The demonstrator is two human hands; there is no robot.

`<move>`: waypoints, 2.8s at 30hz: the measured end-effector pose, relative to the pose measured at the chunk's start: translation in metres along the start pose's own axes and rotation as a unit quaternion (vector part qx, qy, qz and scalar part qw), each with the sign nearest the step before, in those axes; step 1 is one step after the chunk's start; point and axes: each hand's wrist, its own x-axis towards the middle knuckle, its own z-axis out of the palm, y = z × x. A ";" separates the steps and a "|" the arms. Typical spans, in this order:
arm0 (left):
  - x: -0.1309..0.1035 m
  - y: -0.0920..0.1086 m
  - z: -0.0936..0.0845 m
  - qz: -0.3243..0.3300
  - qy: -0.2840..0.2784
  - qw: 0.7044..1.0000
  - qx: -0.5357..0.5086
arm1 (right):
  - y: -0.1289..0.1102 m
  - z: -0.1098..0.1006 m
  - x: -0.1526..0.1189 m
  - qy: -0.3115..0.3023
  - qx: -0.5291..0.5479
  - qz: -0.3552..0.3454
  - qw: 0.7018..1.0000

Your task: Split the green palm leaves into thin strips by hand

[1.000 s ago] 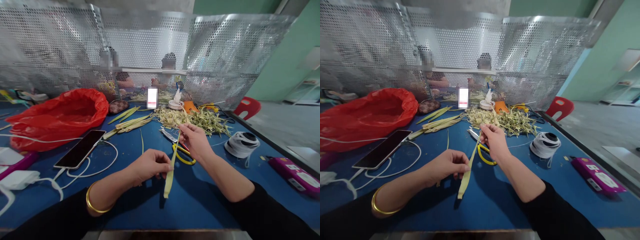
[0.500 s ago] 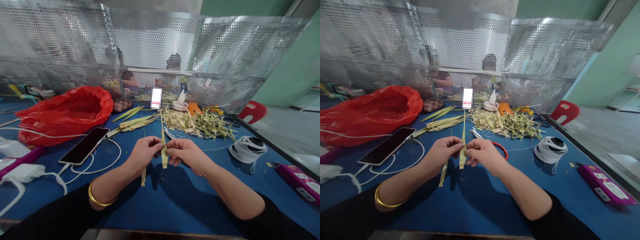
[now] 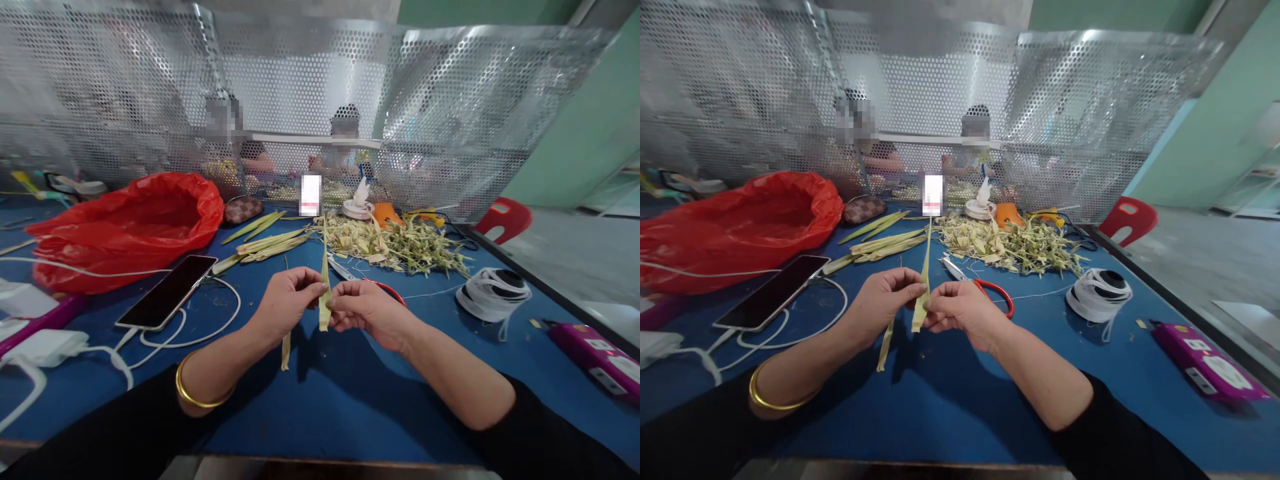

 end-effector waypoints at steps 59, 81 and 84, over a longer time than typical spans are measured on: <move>-0.008 -0.024 0.016 0.022 0.008 0.988 0.154 | 0.015 0.006 0.005 0.204 -0.365 -0.189 0.888; 0.001 -0.021 0.012 -0.112 -0.054 0.977 -0.173 | 0.006 -0.001 0.011 0.093 -0.070 -0.118 0.986; 0.001 -0.017 0.012 -0.126 -0.070 0.967 -0.210 | 0.004 -0.003 0.011 0.056 -0.012 -0.098 0.994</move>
